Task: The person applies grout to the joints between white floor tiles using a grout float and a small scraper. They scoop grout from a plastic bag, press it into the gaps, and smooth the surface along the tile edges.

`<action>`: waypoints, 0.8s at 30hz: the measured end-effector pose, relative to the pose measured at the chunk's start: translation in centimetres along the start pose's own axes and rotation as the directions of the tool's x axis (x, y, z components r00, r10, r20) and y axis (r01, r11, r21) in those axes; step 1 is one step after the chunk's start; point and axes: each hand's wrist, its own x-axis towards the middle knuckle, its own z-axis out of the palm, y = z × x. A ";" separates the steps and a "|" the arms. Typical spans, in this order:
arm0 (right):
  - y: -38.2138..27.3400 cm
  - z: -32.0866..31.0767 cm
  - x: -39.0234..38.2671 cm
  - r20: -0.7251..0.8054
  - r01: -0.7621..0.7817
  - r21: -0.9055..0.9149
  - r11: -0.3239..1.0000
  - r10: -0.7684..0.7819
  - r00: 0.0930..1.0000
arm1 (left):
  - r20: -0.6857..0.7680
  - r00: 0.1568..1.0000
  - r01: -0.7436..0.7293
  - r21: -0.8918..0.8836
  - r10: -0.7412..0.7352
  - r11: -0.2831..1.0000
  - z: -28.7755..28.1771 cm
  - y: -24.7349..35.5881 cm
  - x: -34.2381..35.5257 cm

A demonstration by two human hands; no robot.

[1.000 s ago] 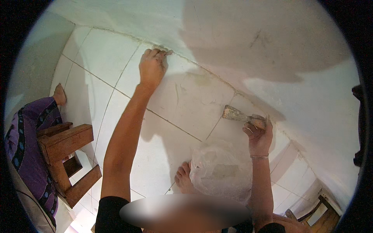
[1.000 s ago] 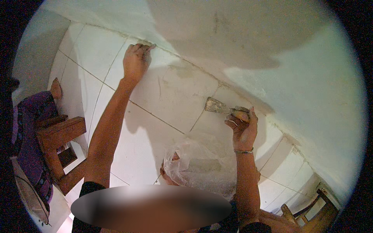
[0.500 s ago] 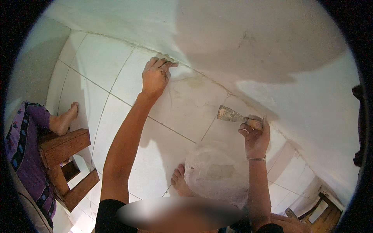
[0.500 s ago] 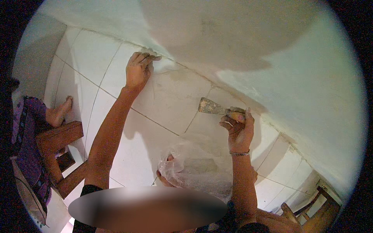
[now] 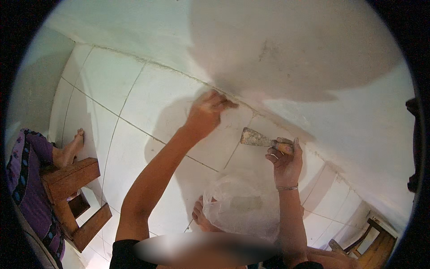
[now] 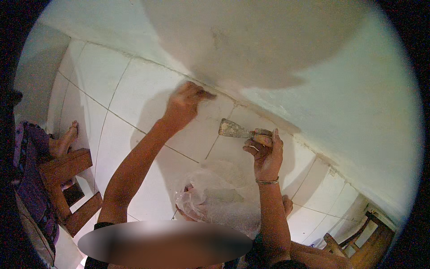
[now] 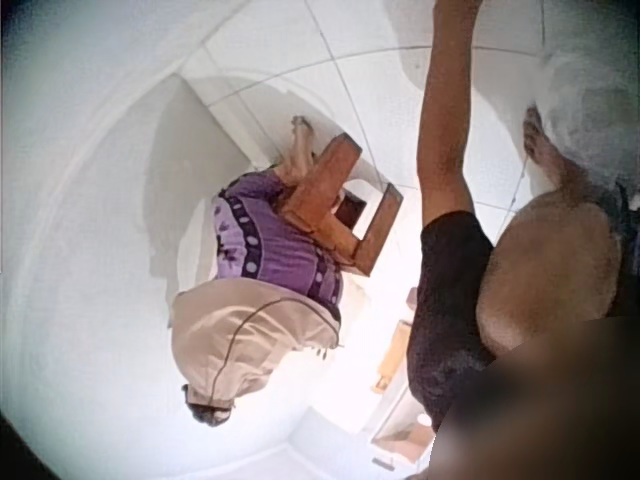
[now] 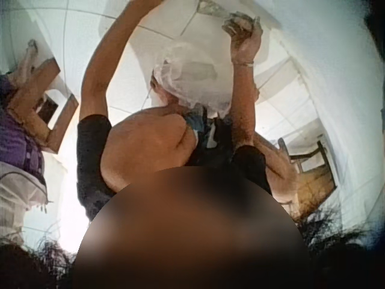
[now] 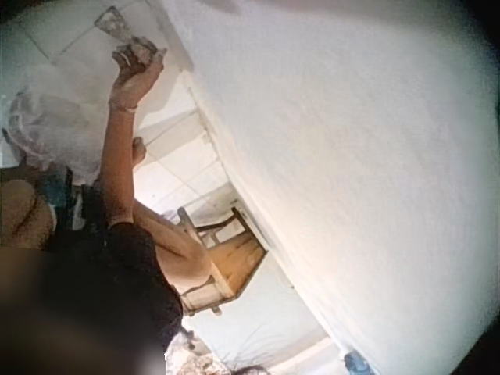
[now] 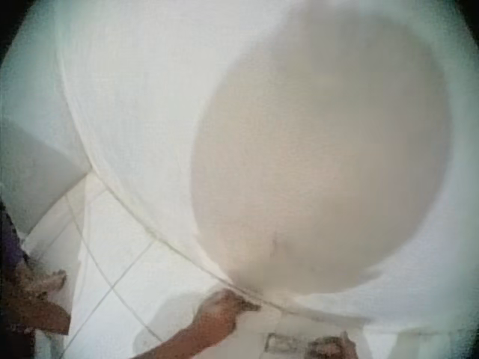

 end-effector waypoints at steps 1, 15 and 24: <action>-0.1 0.0 0.0 -0.003 -0.008 0.008 1.000 0.008 1.000 | -0.098 0.995 0.031 -0.006 -0.031 1.000 -0.5 -0.2 -0.1; 0.5 -1.1 1.5 -0.217 0.013 -0.047 0.999 -0.022 0.976 | 0.186 0.982 -0.081 0.261 0.032 0.962 1.3 -2.6 0.3; 1.3 -1.1 1.0 -0.215 -0.040 0.005 0.999 0.041 0.976 | 0.306 0.915 -0.301 0.091 0.261 0.949 3.3 3.0 0.6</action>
